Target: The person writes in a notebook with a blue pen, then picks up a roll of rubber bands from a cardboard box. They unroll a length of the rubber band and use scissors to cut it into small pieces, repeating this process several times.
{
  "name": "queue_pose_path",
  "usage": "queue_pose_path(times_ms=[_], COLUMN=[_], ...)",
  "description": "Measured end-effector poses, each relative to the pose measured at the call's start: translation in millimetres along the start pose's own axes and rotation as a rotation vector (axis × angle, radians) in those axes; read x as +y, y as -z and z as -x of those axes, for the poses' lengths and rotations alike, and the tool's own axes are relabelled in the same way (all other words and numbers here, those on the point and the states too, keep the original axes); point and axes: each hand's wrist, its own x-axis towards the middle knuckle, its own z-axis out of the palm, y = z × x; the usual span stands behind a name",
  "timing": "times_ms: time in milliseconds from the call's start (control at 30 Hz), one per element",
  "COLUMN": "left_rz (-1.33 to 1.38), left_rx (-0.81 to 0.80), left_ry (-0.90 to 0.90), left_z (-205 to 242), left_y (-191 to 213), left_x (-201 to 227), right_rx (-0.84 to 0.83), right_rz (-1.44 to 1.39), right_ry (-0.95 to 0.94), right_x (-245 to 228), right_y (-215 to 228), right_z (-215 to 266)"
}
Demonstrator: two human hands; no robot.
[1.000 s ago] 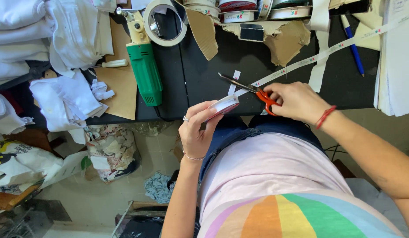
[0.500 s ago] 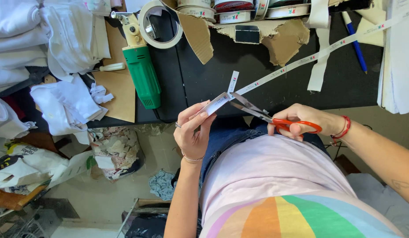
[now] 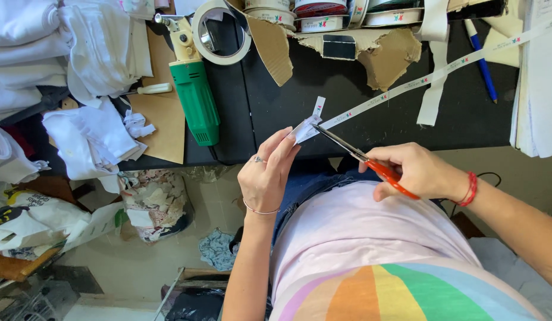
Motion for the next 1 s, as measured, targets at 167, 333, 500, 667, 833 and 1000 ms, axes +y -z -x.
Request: queue_pose_path(times_ms=[167, 333, 500, 667, 833, 1000], left_rz=[-0.285, -0.372, -0.488, -0.518, -0.512, -0.472], left_rx=[-0.063, -0.035, -0.058, -0.089, -0.096, -0.149], left_ry=[-0.027, -0.048, -0.078, -0.116, -0.135, -0.133], left_z=[-21, -28, -25, -29, -32, -28], left_y=[5, -4, -17, -19, -20, -20], left_x=[14, 19, 17, 19, 22, 18], right_rx=[0.258, 0.375, 0.427, 0.439, 0.405, 0.388], right_rz=[0.261, 0.337, 0.371, 0.361, 0.287, 0.240], right_ry=[0.067, 0.123, 0.169, 0.175, 0.129, 0.100], right_x=[-11, -6, -10, -12, -2, -1], right_y=[-17, -21, -24, -19, -15, -12], right_z=[1, -1, -5, -7, -10, -14])
